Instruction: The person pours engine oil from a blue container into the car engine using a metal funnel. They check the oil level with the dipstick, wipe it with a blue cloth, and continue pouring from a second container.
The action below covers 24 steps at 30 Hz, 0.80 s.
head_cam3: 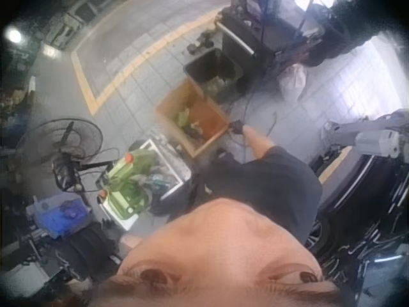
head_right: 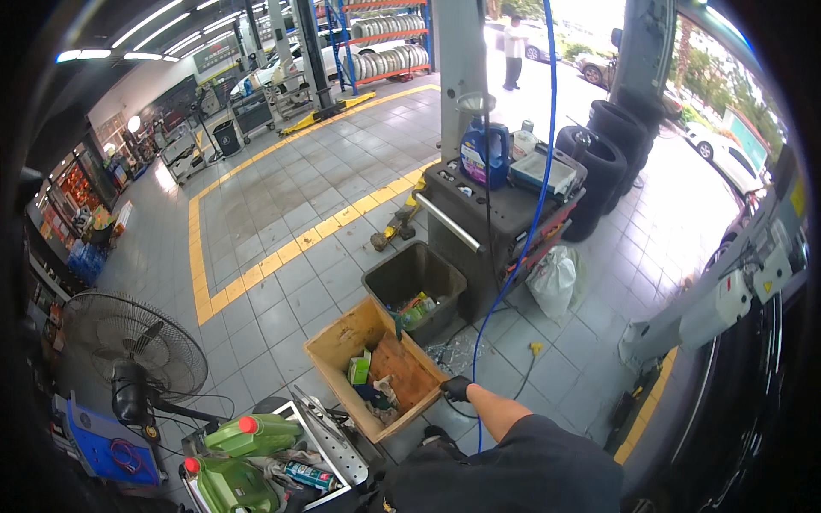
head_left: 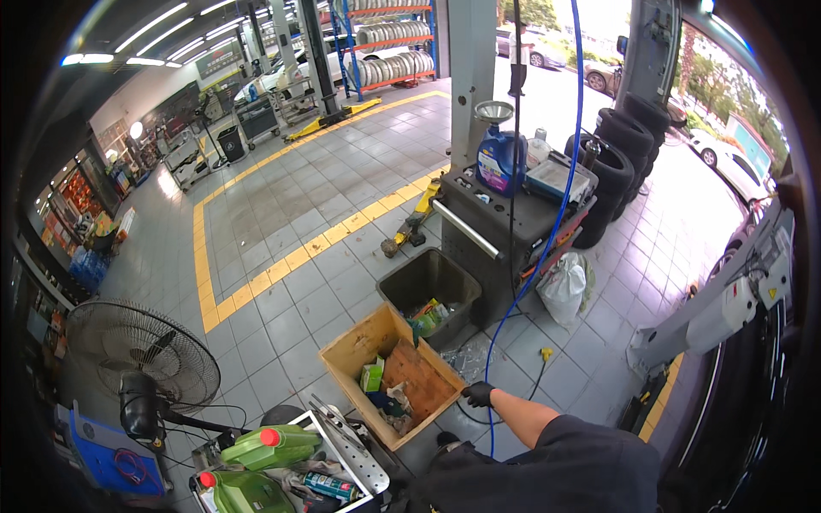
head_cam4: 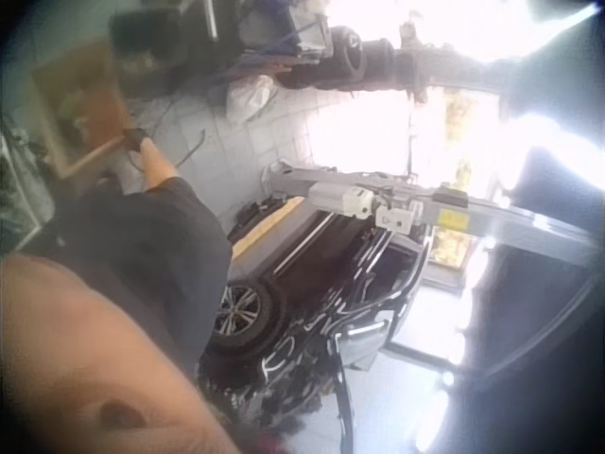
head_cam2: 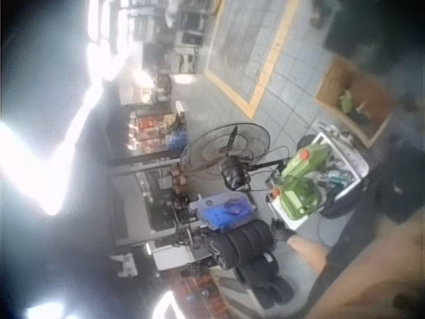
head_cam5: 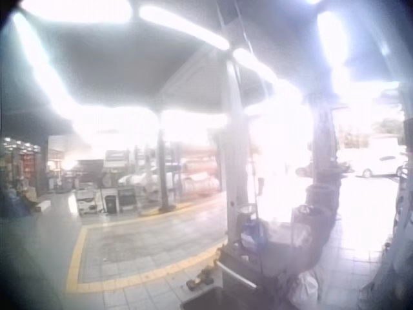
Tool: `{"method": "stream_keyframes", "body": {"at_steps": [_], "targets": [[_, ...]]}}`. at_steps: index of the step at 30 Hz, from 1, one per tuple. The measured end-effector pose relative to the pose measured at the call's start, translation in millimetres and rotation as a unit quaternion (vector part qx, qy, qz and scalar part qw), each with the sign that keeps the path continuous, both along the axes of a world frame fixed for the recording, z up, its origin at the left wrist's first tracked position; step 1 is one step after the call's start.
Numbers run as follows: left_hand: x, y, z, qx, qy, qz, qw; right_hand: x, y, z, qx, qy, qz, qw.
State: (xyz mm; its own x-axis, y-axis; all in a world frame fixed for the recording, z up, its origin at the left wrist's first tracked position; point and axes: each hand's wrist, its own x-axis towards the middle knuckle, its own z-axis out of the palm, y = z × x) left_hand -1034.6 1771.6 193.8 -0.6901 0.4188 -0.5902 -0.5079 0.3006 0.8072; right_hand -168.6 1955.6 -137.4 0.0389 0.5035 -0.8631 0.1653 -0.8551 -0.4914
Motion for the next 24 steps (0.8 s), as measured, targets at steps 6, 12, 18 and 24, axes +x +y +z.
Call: {"method": "stream_keyframes", "body": {"at_steps": [6, 12, 18, 24], "targets": [[-34.5, 11.2, -31.8, 0.100, 0.281, -0.077, 0.951, 3.7, -79.8, -37.1, -0.047, -0.039, -0.080, 0.995], [0.9, 38.9, 0.5, 0.145, 0.246, -0.009, 0.958, -13.1, -121.0, -43.8, -0.035, -0.024, -0.133, 0.990], [24.5, 69.0, 12.2, 0.168, 0.237, -0.026, 0.957, -18.2, -145.8, -29.0, -0.021, -0.049, -0.092, 0.994], [76.5, 130.3, 35.6, 0.161, 0.303, -0.107, 0.933, 2.4, -205.5, -40.9, -0.091, -0.072, -0.153, 0.981]]}}
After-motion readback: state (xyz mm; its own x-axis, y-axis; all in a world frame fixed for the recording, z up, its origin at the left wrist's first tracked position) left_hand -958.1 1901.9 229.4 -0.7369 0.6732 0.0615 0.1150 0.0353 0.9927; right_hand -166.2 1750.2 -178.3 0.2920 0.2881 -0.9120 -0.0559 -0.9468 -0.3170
